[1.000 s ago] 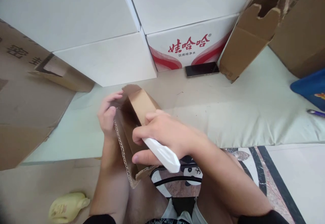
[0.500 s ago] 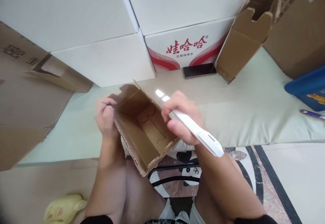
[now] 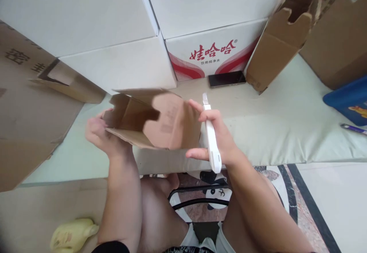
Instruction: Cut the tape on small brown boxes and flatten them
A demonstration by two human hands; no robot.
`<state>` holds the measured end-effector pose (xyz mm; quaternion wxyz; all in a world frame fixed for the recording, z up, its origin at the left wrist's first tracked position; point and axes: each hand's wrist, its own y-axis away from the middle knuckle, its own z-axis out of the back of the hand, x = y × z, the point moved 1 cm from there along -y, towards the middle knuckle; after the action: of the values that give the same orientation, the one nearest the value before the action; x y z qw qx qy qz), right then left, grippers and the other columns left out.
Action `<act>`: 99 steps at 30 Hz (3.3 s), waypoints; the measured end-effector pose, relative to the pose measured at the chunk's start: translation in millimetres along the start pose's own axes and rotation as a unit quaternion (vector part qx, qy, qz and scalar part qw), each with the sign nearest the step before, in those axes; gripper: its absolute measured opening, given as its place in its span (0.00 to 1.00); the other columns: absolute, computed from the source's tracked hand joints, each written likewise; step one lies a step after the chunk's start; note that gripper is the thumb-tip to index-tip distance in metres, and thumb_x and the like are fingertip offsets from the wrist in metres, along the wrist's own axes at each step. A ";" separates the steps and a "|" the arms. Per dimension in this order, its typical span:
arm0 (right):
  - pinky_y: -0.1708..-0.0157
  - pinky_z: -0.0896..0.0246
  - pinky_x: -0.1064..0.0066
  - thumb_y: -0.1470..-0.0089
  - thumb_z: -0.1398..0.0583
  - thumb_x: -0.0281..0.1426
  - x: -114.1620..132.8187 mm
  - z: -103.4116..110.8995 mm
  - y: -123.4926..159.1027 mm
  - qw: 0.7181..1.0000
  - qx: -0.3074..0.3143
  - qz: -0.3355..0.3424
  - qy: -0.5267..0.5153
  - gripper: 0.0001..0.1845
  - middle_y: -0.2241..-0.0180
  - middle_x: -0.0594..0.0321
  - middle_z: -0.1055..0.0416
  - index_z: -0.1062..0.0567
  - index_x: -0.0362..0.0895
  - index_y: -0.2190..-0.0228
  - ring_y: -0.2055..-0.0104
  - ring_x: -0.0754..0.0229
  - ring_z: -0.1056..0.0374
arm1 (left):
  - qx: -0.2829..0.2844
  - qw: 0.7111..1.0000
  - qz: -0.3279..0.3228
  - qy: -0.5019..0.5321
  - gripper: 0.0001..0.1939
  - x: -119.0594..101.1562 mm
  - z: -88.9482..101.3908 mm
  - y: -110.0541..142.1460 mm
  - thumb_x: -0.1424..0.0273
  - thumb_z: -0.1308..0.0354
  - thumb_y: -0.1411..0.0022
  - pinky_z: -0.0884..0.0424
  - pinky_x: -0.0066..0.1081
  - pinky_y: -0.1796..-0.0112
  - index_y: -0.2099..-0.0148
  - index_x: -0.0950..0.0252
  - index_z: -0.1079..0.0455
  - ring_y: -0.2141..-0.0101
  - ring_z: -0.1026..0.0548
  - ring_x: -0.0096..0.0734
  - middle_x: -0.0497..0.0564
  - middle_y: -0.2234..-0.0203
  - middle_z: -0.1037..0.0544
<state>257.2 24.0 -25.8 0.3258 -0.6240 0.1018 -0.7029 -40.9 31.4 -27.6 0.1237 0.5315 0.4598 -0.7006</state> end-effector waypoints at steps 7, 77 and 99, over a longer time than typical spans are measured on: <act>0.28 0.52 0.35 0.59 0.26 0.59 -25.9 -9.3 1.0 0.999 0.016 -0.016 0.035 0.47 0.23 0.49 0.57 0.47 0.58 0.51 0.20 0.42 0.56 | -0.072 0.995 -0.039 0.063 0.29 -13.5 -4.0 10.8 0.44 0.49 0.35 0.20 0.44 0.60 0.73 0.61 0.51 0.67 0.18 0.37 0.46 0.73 0.31; 0.52 0.29 0.57 0.45 0.34 0.53 -35.7 -5.0 -8.1 0.939 -0.324 -0.106 -0.039 0.25 0.57 0.61 0.26 0.37 0.53 0.59 0.51 0.54 0.26 | 0.192 0.922 0.260 0.215 0.37 -10.6 -27.4 31.6 0.57 0.20 0.55 0.24 0.25 0.64 0.49 0.49 0.39 0.55 0.23 0.33 0.46 0.50 0.26; 0.78 0.38 0.69 0.43 0.39 0.36 -1.3 -39.6 12.9 0.981 -0.155 -0.093 -0.068 0.09 0.74 0.67 0.23 0.30 0.51 0.60 0.77 0.61 0.30 | 0.172 0.923 0.278 0.204 0.36 -24.6 -36.5 41.0 0.58 0.22 0.54 0.25 0.25 0.62 0.48 0.49 0.39 0.51 0.23 0.36 0.45 0.49 0.25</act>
<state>224.2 4.3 -41.8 0.1645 -0.7199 0.1283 -0.6620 19.2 29.5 -28.0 0.1244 0.7825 0.1813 -0.5826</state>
